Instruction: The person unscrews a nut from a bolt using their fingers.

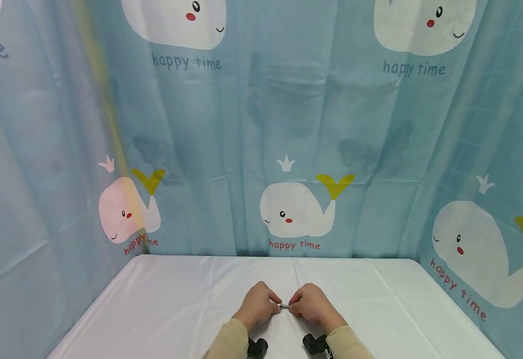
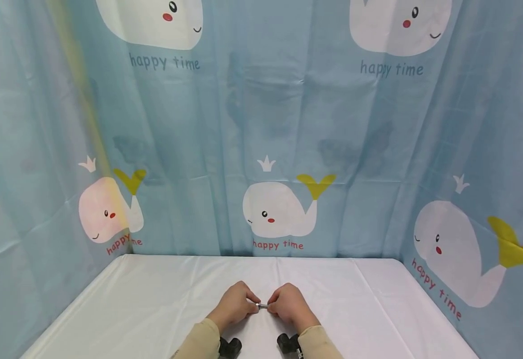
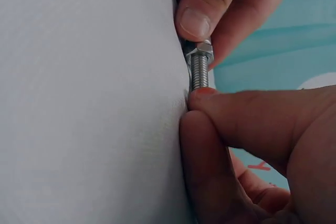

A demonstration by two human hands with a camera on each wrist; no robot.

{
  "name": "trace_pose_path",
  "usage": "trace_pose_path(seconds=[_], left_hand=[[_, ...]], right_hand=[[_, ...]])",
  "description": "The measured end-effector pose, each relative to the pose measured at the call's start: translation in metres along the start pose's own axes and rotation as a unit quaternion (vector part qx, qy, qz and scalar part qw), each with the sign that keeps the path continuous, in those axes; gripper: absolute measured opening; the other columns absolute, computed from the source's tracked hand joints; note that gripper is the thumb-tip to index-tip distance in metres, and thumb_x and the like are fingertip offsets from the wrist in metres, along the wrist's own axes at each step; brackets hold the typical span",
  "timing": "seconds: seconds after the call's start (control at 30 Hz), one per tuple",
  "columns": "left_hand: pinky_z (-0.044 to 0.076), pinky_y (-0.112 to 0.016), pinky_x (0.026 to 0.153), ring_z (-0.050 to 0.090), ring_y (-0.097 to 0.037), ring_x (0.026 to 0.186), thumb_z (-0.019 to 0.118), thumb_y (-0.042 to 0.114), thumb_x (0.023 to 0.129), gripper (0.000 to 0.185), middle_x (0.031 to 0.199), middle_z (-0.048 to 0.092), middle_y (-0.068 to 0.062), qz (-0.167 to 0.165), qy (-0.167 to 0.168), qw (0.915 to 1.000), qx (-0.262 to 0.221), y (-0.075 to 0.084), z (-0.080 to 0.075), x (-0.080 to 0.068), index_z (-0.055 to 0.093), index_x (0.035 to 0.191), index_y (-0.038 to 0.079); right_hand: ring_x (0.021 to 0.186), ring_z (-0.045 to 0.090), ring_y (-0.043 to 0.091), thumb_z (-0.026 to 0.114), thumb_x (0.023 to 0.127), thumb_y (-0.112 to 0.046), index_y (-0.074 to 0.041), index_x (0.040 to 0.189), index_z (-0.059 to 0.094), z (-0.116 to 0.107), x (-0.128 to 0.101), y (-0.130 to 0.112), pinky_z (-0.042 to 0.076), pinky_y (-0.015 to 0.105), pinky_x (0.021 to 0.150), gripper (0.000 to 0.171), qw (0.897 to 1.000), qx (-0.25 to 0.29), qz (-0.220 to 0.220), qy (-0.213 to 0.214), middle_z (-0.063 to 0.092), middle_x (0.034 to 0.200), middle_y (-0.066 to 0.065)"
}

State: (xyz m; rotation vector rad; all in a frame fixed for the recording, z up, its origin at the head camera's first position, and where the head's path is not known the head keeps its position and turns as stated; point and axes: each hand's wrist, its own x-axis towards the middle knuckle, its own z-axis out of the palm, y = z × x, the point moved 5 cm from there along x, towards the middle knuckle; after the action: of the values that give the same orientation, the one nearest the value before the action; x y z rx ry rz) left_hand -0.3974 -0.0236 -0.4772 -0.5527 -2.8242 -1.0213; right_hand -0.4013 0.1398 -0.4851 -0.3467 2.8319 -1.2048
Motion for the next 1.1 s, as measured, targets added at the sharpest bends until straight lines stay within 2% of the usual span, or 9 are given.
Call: trace_pose_path(seconds=[0.1, 0.3, 0.47, 0.53, 0.63, 0.77, 0.9, 1.1], left_hand=[[0.047, -0.035, 0.077, 0.05, -0.016, 0.079, 0.084, 0.009, 0.073, 0.009, 0.081, 0.05, 0.003, 0.011, 0.007, 0.9999, 0.008, 0.003, -0.001, -0.002, 0.081, 0.08, 0.013], [0.047, -0.035, 0.077, 0.05, -0.016, 0.079, 0.084, 0.009, 0.074, 0.006, 0.081, 0.049, 0.003, 0.004, 0.007, 0.9999, 0.009, 0.002, 0.001, -0.003, 0.08, 0.078, 0.012], [0.048, -0.036, 0.078, 0.053, -0.015, 0.079, 0.082, 0.012, 0.077, 0.004, 0.08, 0.054, 0.004, 0.008, 0.009, 0.9999, 0.001, 0.004, -0.002, -0.003, 0.08, 0.08, 0.014], [0.049, -0.036, 0.077, 0.055, -0.013, 0.079, 0.081, 0.013, 0.079, 0.003, 0.08, 0.059, 0.007, 0.003, 0.015, 0.9997, -0.017, 0.004, -0.005, -0.002, 0.08, 0.081, 0.014], [0.051, -0.036, 0.069, 0.059, -0.013, 0.071, 0.08, 0.011, 0.082, 0.003, 0.078, 0.064, 0.008, -0.012, 0.019, 0.9971, -0.073, 0.002, -0.01, -0.002, 0.078, 0.083, 0.014], [0.05, -0.032, 0.057, 0.061, -0.013, 0.06, 0.078, 0.009, 0.086, 0.006, 0.08, 0.067, 0.007, -0.015, 0.017, 0.9908, -0.134, 0.002, -0.017, -0.001, 0.078, 0.088, 0.014], [0.052, -0.032, 0.059, 0.063, -0.014, 0.063, 0.076, 0.009, 0.087, 0.007, 0.085, 0.068, 0.005, -0.023, 0.02, 0.986, -0.164, 0.007, -0.027, -0.001, 0.077, 0.092, 0.013], [0.051, -0.034, 0.057, 0.063, -0.015, 0.063, 0.076, 0.011, 0.088, 0.01, 0.087, 0.068, 0.003, -0.034, 0.035, 0.9778, -0.204, 0.016, -0.043, -0.005, 0.077, 0.098, 0.012]], right_hand=[[0.061, 0.055, 0.014, 0.079, 0.081, -0.006, -0.014, 0.072, 0.074, 0.001, -0.001, -0.001, 0.047, 0.03, 0.055, 0.013, 1.0, -0.019, -0.004, 0.002, 0.06, 0.065, -0.004], [0.059, 0.052, 0.015, 0.076, 0.085, -0.007, -0.014, 0.07, 0.069, 0.002, -0.004, -0.005, 0.044, 0.031, 0.055, 0.018, 0.999, -0.043, -0.017, -0.008, 0.057, 0.062, -0.003], [0.059, 0.057, 0.015, 0.071, 0.089, -0.005, -0.01, 0.075, 0.068, 0.0, -0.005, -0.007, 0.046, 0.031, 0.054, 0.016, 1.0, -0.004, 0.012, -0.015, 0.059, 0.067, 0.0], [0.059, 0.059, 0.015, 0.069, 0.091, -0.004, -0.008, 0.078, 0.068, -0.002, -0.006, -0.008, 0.048, 0.031, 0.054, 0.014, 0.999, 0.028, 0.023, -0.013, 0.06, 0.07, 0.002], [0.06, 0.061, 0.016, 0.067, 0.092, -0.003, -0.004, 0.082, 0.068, -0.005, -0.007, -0.014, 0.051, 0.032, 0.054, 0.011, 0.998, 0.067, 0.019, -0.004, 0.062, 0.073, 0.004], [0.064, 0.064, 0.018, 0.064, 0.094, -0.003, 0.0, 0.087, 0.068, -0.013, -0.007, -0.024, 0.055, 0.034, 0.059, 0.009, 0.996, 0.089, 0.009, 0.005, 0.063, 0.076, 0.006], [0.07, 0.067, 0.019, 0.063, 0.096, -0.004, 0.002, 0.093, 0.067, -0.02, -0.008, -0.034, 0.057, 0.036, 0.064, 0.008, 0.995, 0.097, 0.007, 0.009, 0.062, 0.082, 0.006], [0.077, 0.069, 0.022, 0.061, 0.097, -0.004, -0.001, 0.093, 0.067, -0.031, -0.011, -0.051, 0.059, 0.036, 0.068, 0.008, 0.993, 0.115, -0.005, 0.024, 0.062, 0.088, 0.007]])
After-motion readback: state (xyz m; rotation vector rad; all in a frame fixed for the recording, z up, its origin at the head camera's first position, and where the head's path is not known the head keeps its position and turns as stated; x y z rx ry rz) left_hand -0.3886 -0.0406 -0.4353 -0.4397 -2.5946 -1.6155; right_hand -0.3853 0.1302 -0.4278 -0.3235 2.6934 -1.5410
